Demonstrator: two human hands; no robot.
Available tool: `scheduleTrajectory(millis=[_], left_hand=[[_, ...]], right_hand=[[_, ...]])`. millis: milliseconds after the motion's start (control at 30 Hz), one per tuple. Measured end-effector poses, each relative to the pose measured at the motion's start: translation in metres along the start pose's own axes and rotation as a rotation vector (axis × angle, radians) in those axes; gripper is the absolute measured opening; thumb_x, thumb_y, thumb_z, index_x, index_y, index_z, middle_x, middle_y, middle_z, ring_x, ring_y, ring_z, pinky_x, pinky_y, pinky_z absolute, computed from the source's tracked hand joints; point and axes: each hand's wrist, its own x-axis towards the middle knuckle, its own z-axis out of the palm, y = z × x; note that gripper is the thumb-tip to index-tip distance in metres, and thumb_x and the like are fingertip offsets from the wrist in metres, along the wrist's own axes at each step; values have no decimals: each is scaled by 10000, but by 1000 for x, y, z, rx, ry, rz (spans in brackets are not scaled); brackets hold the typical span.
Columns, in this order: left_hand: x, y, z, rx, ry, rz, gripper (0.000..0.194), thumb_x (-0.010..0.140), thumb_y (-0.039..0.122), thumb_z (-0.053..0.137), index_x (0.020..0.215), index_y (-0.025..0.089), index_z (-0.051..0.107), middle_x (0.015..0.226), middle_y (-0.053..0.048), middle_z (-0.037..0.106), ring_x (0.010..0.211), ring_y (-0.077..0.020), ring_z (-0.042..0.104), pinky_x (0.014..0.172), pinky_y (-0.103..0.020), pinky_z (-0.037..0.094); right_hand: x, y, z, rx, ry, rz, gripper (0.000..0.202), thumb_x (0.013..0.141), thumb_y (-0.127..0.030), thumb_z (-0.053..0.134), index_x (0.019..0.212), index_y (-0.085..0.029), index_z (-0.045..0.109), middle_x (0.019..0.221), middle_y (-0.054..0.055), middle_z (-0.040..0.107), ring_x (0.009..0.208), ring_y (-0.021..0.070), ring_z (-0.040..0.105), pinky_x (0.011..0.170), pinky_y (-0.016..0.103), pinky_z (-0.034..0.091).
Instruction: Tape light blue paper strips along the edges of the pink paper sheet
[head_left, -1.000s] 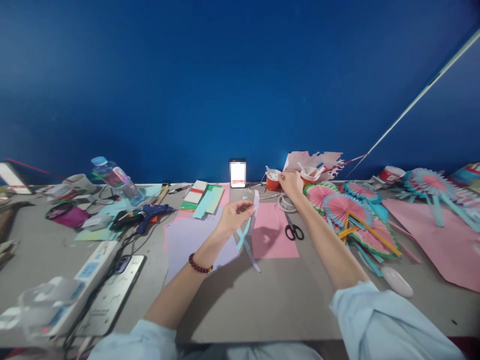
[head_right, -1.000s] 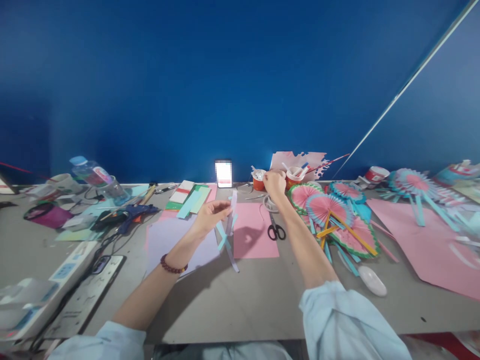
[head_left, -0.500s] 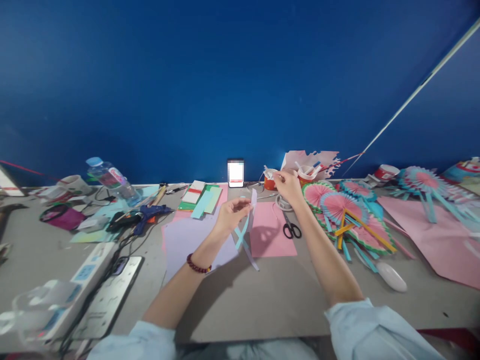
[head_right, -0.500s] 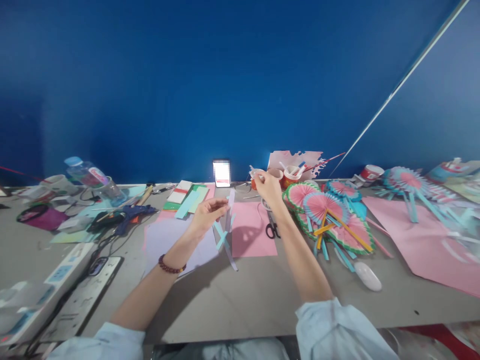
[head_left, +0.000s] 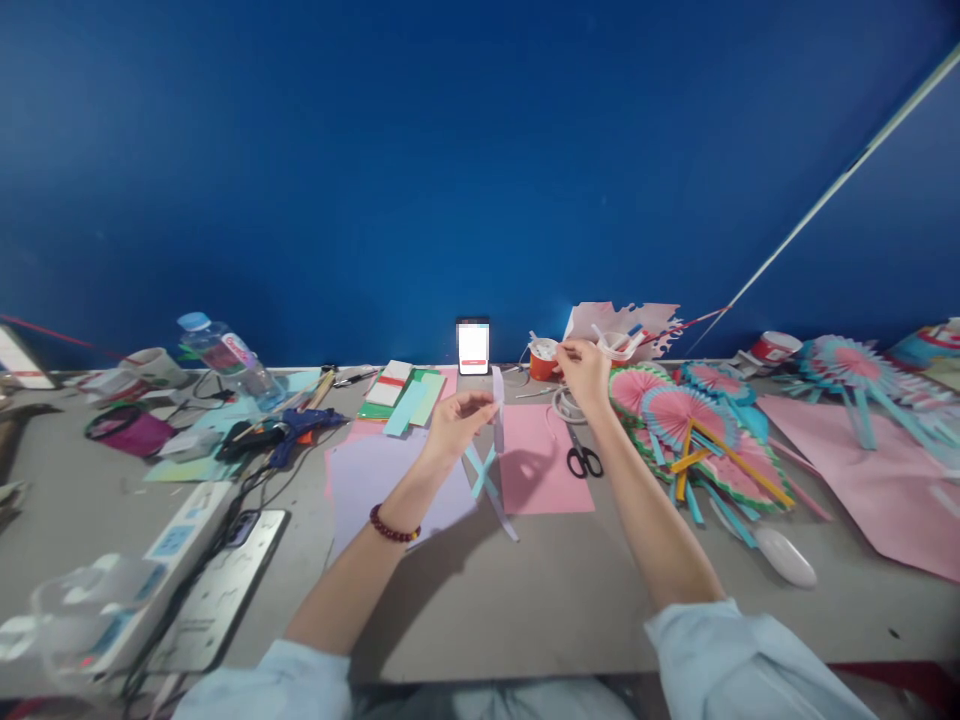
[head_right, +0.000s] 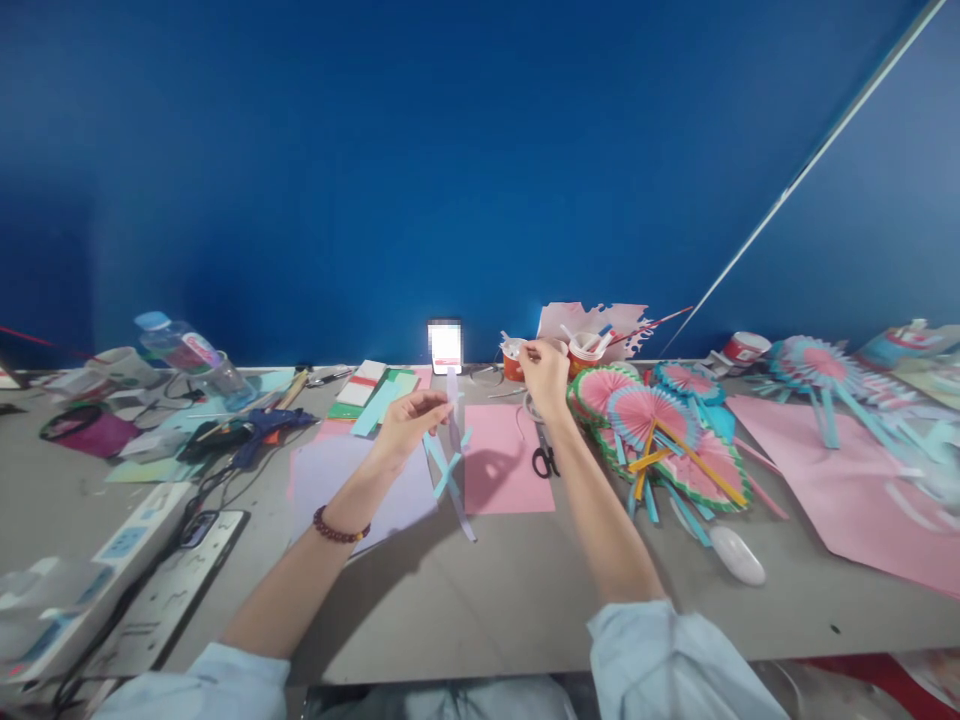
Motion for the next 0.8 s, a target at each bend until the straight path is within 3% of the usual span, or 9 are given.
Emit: scheduleTrajectory(millis=[100,233,367,533,633,700,800], left_hand=[[0,1,0,-3,-12,-2,252,606,326,752,788,164,684,655,-19,651,598,-122,593,469,-197,385],[1,0,-2,-5,-31,0,249,623,321,742,799,157,679,660,-25,659,603,-130,609,470,-200,387],[2,1,-3,-7,-23,-8,236,630,305,738,798,153,674,653,-25,662,609,-134,623,472,-198,384],[4,0,-5,-32,-23,9,217,632,304,740,782,162,671,632,-14,660,595,-134,628,452,-198,371],[3,0,-5,-30,-9,22,203,648,319,733,761,161,673,610,-16,658,583,-136,629,449,-204,374],[3,1,-4,-41,-8,11,213,641,330,739,746,159,668,602,-19,658,582,-144,635,443,-209,374],[2,4,-2,-97,5,-7,236,609,331,759,713,151,647,595,-14,652,575,-151,646,438,-206,369]], right_hand=[[15,8,3,-383,38,-92,279,831,-285,467,905,-158,703,910,119,710,885,241,625,734,322,471],[25,13,13,-735,-160,-83,310,861,-236,421,929,-160,714,949,141,700,936,264,610,748,330,442],[30,12,19,-793,-293,-69,288,832,-212,450,856,-163,732,877,145,705,834,258,642,709,318,433],[30,-2,12,-846,-231,-96,324,848,-219,423,975,-123,704,928,200,690,916,301,627,780,368,411],[22,-15,5,-760,-129,-127,349,855,-234,424,1107,-147,649,905,161,703,888,282,635,795,372,412],[11,-25,2,-568,-106,-138,321,856,-279,445,1073,-181,660,890,116,710,867,256,638,789,353,430],[-14,-43,-2,-143,-217,-150,268,846,-355,489,905,-184,686,840,74,707,779,203,644,749,313,473]])
